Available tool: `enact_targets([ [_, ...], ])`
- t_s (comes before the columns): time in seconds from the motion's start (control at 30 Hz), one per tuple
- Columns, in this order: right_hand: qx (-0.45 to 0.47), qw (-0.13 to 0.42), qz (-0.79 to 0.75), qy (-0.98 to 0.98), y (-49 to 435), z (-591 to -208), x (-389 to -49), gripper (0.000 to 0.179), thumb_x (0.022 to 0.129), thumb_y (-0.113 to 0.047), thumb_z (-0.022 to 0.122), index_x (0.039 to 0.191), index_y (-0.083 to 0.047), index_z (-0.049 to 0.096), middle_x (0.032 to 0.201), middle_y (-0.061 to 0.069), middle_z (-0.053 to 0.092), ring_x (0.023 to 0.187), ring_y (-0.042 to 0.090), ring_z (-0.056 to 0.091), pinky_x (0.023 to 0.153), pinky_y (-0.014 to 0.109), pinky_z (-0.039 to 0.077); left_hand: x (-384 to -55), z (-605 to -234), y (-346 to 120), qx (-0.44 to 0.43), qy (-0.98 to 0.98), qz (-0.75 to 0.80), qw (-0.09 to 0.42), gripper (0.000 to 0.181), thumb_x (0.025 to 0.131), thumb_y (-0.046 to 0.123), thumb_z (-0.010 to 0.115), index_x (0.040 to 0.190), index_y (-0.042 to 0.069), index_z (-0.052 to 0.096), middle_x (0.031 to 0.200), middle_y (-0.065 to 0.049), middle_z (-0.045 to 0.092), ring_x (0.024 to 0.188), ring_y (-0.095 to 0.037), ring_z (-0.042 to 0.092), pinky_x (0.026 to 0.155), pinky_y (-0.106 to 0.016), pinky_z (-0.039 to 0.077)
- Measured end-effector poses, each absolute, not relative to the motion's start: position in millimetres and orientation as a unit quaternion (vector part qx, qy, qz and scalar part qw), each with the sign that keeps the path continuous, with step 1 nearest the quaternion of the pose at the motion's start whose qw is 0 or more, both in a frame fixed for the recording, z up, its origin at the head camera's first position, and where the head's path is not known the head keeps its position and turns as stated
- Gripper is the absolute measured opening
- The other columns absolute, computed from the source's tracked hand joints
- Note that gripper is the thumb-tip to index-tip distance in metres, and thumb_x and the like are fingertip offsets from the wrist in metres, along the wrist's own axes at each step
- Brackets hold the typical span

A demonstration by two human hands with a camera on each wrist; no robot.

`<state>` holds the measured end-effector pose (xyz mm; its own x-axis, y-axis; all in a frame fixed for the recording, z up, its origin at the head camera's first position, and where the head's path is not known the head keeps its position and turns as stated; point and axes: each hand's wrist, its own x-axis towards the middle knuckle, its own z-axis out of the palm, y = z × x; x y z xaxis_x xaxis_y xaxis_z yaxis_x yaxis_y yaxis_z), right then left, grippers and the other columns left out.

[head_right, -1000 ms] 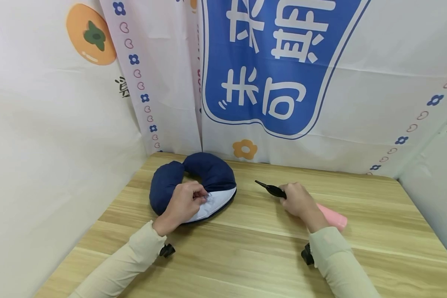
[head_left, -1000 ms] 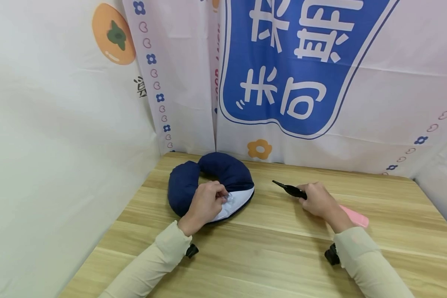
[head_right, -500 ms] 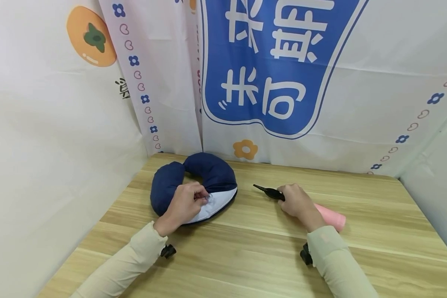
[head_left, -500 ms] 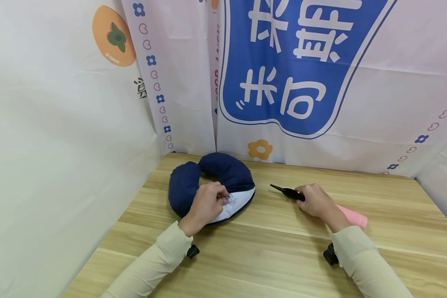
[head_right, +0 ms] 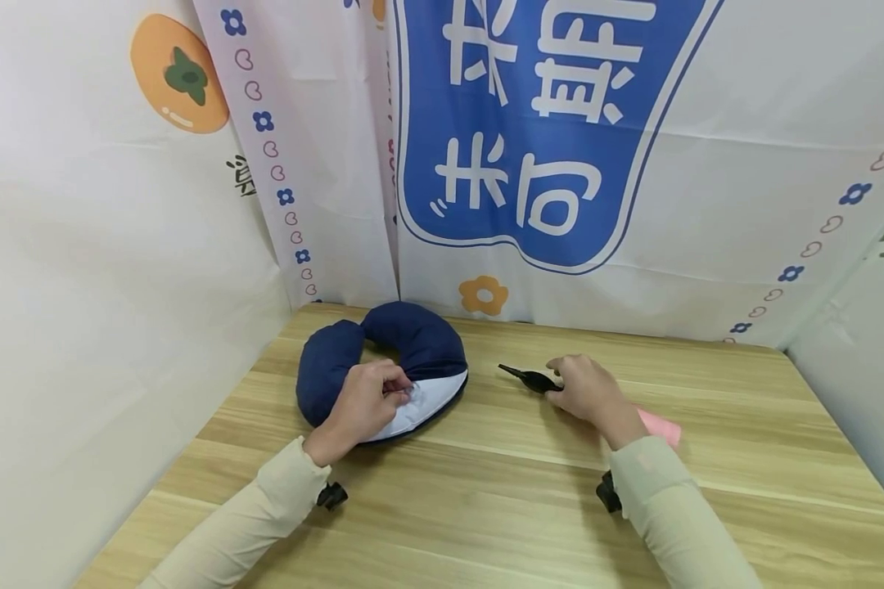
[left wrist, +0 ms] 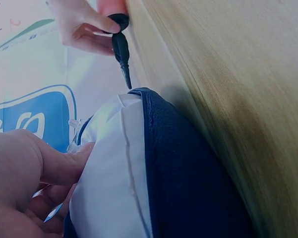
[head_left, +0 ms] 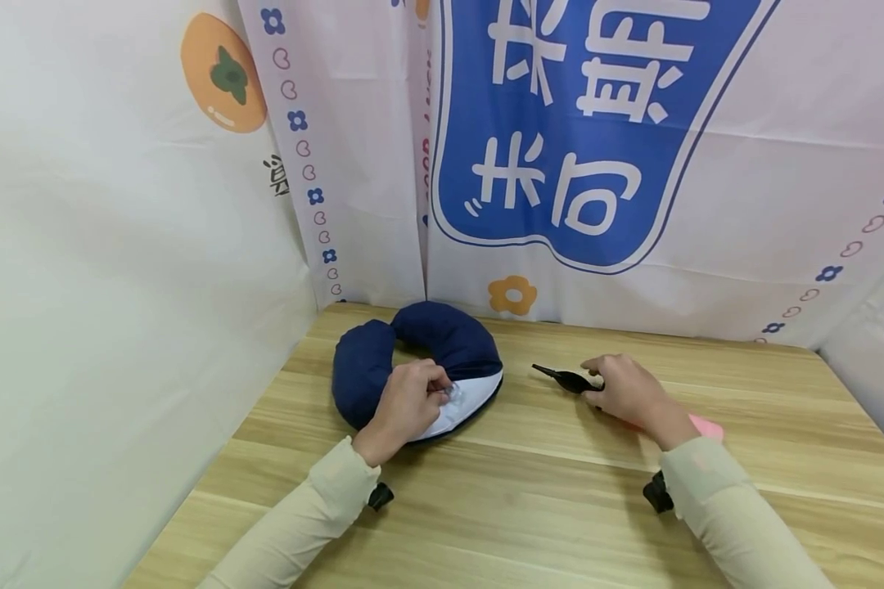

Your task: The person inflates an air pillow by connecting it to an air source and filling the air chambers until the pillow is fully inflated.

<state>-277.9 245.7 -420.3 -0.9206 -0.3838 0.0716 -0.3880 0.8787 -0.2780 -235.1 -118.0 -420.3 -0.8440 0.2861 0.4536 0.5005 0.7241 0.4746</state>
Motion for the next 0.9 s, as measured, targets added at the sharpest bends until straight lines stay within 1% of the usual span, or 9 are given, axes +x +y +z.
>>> enact_targets([
  [0.13,0.208,0.006,0.14,-0.968,242.5,-406.5,-276.8,0.05,0.093,-0.017,0.079,0.135,0.007,0.065,0.126,0.027,0.073,0.119,0.047,0.069,0.1,0.06,0.056,-234.7,-420.5,-118.3,-0.212,-0.912,-0.305,0.175,0.02,0.083,-0.006,0.083,0.084,0.014,0.08,0.079,0.003,0.068,0.073,-0.009,0.064,0.068,-0.025,0.056],
  [0.33,0.231,0.028,0.132,-0.964,231.9,-389.7,-272.0,0.044,0.093,-0.015,0.079,0.131,0.006,0.069,0.123,0.025,0.075,0.116,0.044,0.071,0.098,0.057,0.058,-234.5,-420.4,-118.6,-0.212,-0.911,-0.308,0.173,0.019,0.083,-0.005,0.083,0.084,0.013,0.079,0.079,0.002,0.068,0.073,-0.01,0.065,0.068,-0.026,0.056],
  [0.43,0.243,0.029,0.133,-0.96,223.0,-382.7,-267.7,0.043,0.095,-0.016,0.078,0.131,0.005,0.069,0.123,0.024,0.075,0.116,0.043,0.071,0.098,0.056,0.058,-234.6,-420.5,-118.8,-0.214,-0.91,-0.309,0.173,0.019,0.083,-0.006,0.083,0.084,0.013,0.079,0.08,0.002,0.069,0.073,-0.01,0.065,0.068,-0.026,0.056],
  [0.57,0.262,0.033,0.149,-0.953,207.9,-380.4,-263.6,0.041,0.096,-0.014,0.076,0.131,0.005,0.069,0.124,0.023,0.075,0.118,0.042,0.071,0.1,0.056,0.058,-234.5,-420.9,-119.2,-0.214,-0.91,-0.31,0.175,0.019,0.083,-0.006,0.083,0.084,0.013,0.079,0.079,0.002,0.069,0.073,-0.01,0.065,0.068,-0.025,0.056],
  [0.7,0.286,0.043,0.171,-0.942,190.4,-382.1,-261.0,0.038,0.095,-0.013,0.076,0.128,0.005,0.071,0.123,0.022,0.076,0.117,0.039,0.073,0.1,0.054,0.058,-234.6,-421.1,-119.2,-0.215,-0.909,-0.31,0.177,0.019,0.083,-0.006,0.083,0.084,0.013,0.079,0.079,0.002,0.069,0.073,-0.01,0.065,0.067,-0.025,0.056],
  [0.9,0.318,0.052,0.191,-0.927,157.5,-383.9,-254.7,0.033,0.094,-0.014,0.078,0.123,0.002,0.073,0.117,0.02,0.077,0.11,0.035,0.075,0.095,0.049,0.061,-234.7,-420.7,-119.1,-0.218,-0.908,-0.31,0.18,0.02,0.083,-0.007,0.083,0.084,0.013,0.08,0.079,0.002,0.069,0.072,-0.01,0.065,0.067,-0.025,0.055],
])
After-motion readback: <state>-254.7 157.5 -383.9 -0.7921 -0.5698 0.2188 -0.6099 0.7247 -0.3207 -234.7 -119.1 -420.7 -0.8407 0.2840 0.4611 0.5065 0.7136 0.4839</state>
